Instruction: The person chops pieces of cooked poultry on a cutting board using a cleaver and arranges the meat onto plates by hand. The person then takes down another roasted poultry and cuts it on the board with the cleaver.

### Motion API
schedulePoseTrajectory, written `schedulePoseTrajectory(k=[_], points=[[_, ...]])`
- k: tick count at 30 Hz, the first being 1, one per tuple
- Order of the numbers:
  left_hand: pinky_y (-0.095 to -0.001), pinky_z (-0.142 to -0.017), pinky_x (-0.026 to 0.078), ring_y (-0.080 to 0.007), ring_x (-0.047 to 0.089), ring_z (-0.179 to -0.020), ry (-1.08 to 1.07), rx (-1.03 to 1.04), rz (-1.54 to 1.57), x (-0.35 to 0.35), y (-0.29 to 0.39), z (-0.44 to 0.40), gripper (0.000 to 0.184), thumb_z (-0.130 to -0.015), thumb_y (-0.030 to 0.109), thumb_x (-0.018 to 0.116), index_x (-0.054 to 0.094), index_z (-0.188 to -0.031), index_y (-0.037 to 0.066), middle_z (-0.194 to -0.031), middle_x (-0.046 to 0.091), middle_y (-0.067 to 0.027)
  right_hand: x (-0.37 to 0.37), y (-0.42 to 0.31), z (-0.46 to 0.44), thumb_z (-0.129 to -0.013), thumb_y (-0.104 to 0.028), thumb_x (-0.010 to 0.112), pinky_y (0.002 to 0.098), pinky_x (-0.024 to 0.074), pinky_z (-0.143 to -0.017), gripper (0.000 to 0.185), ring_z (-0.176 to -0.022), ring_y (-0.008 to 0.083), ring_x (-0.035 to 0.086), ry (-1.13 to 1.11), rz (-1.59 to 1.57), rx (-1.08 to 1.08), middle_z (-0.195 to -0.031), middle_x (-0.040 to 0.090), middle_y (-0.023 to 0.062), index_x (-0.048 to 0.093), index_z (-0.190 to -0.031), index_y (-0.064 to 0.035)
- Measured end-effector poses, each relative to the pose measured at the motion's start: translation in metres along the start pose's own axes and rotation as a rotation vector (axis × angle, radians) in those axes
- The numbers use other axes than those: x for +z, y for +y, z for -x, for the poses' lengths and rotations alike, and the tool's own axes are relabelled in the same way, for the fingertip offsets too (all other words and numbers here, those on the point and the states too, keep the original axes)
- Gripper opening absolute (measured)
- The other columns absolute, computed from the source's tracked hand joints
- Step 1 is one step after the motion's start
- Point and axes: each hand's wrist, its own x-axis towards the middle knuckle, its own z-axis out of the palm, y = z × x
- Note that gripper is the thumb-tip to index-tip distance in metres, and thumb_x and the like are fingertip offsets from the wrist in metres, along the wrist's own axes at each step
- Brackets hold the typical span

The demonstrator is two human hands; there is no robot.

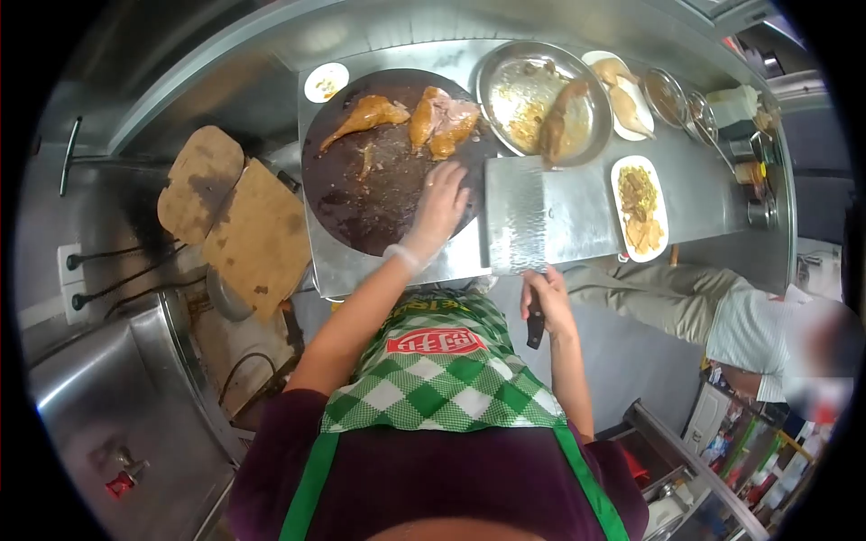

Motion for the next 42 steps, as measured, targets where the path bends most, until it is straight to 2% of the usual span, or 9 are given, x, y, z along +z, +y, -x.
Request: schedulePoseTrajectory(k=[3,6,10,13,19,25,31,37,42], points=[[-0.0434,-0.1,0.037,-0.0362,0.047,-0.115,0.005,0.01,0.113,0.0,0.006,-0.011,0.033,-0.084,0.012,0.062,0.056,-0.115,0.001,-0.122,0.052,-0.0181,-0.005,-0.011,0.002,-0.091,-0.013,0.052,0.0296,0.0406,-0.034,0.013,-0.035,0.018,0.048,0.063,-0.006,-0.072,-0.052,0.048,0.0054,0.048,-0.082,-0.0046],[-0.0429,-0.096,0.039,-0.0354,0.048,-0.111,0.076,0.025,-0.031,-0.027,-0.007,-0.028,0.033,-0.084,0.014,0.064,0.057,-0.113,0.003,-0.121,0.053,-0.0167,-0.006,-0.017,0.01,-0.092,-0.011,0.052,0.0271,0.0401,-0.035,0.008,-0.036,0.0165,0.049,0.084,0.042,-0.105,-0.053,0.048,0.0049,0.051,-0.091,-0.0029],[-0.0415,-0.096,0.042,-0.0335,0.05,-0.113,0.186,-0.174,-0.339,-0.035,-0.037,-0.079,0.048,-0.087,0.031,0.06,0.051,-0.122,-0.001,-0.114,0.056,-0.0196,0.001,-0.019,0.025,-0.093,-0.013,0.055,0.025,0.0386,-0.036,0.01,-0.037,0.0144,0.049,0.049,0.113,-0.071,-0.053,0.05,0.004,0.054,-0.093,-0.0031],[-0.0434,-0.091,0.046,-0.0361,0.053,-0.109,-0.135,-0.355,-0.422,-0.035,-0.035,-0.11,0.055,-0.083,0.033,0.066,0.051,-0.121,-0.003,-0.116,0.055,-0.0219,0.014,-0.016,0.026,-0.092,-0.012,0.057,0.0237,0.038,-0.037,0.012,-0.038,0.0104,0.047,-0.023,0.193,-0.055,-0.054,0.051,0.0018,0.058,-0.098,-0.0023],[-0.043,-0.089,0.048,-0.0359,0.056,-0.108,-0.271,-0.512,-0.462,-0.045,-0.02,-0.138,0.058,-0.079,0.037,0.069,0.052,-0.119,-0.002,-0.112,0.057,-0.0213,0.035,-0.025,0.024,-0.091,-0.013,0.057,0.0234,0.0375,-0.038,0.016,-0.038,0.0066,0.044,-0.147,0.474,-0.018,-0.052,0.049,-0.0009,0.06,-0.098,0.0004],[-0.0394,-0.089,0.049,-0.0364,0.058,-0.106,-0.096,-0.493,-0.323,-0.053,-0.035,-0.12,0.06,-0.077,0.034,0.07,0.052,-0.117,-0.007,-0.109,0.058,-0.0252,0.043,-0.038,0.02,-0.091,-0.014,0.055,0.0237,0.0374,-0.037,0.02,-0.038,0.007,0.045,-0.145,0.569,-0.001,-0.053,0.049,0.0,0.06,-0.104,0.0012],[-0.0395,-0.086,0.047,-0.0399,0.059,-0.099,0.207,-0.185,0.049,-0.073,-0.048,-0.074,0.055,-0.082,0.023,0.064,0.048,-0.125,-0.008,-0.106,0.057,-0.0264,0.041,-0.045,0.008,-0.092,-0.016,0.056,0.0242,0.0372,-0.036,0.024,-0.037,0.0091,0.047,-0.088,0.535,-0.003,-0.051,0.049,0.0013,0.059,-0.107,0.0009],[-0.0407,-0.081,0.049,-0.0364,0.058,-0.097,0.105,-0.175,-0.043,-0.104,-0.008,0.029,0.049,-0.081,0.017,0.065,0.051,-0.125,0.0,-0.11,0.058,-0.0182,0.046,-0.048,0.008,-0.092,-0.015,0.057,0.0249,0.0381,-0.036,0.016,-0.038,0.0096,0.045,-0.047,0.6,-0.02,-0.051,0.048,0.002,0.058,-0.094,0.0009],[-0.0406,-0.082,0.051,-0.0322,0.057,-0.097,-0.039,-0.28,-0.305,-0.101,-0.006,0.055,0.052,-0.078,0.018,0.066,0.052,-0.125,0.001,-0.112,0.059,-0.0131,0.056,-0.052,0.005,-0.091,-0.016,0.057,0.0246,0.0384,-0.036,0.02,-0.039,0.0089,0.047,-0.034,0.64,-0.034,-0.052,0.05,0.002,0.059,-0.103,0.001]])
